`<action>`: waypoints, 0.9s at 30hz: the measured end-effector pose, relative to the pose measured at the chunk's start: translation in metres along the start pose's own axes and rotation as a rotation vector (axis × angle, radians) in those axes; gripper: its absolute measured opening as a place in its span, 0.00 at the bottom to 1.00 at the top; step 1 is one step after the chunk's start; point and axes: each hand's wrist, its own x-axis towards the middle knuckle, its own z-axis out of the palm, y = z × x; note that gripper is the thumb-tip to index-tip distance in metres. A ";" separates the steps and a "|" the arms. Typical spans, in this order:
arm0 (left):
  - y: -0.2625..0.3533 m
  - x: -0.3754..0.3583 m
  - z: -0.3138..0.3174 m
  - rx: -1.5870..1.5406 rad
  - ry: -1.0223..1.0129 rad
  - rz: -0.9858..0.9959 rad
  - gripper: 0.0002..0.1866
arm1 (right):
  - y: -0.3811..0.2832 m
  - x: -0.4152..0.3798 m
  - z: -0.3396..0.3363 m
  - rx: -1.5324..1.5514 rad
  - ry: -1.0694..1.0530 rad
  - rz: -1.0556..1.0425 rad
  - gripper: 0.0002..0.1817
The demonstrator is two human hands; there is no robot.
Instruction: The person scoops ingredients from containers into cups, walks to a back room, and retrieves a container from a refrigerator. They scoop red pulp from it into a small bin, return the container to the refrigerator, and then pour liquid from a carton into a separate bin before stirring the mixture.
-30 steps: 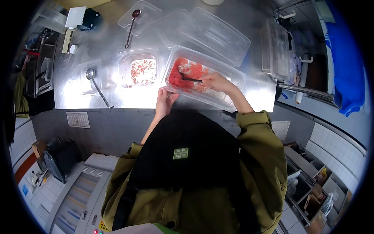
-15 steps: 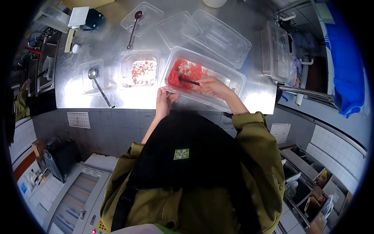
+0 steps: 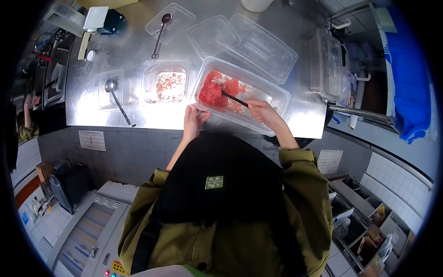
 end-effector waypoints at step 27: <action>0.037 -0.020 -0.041 0.089 0.323 0.092 0.13 | -0.044 0.054 0.152 -1.665 0.226 -1.230 0.18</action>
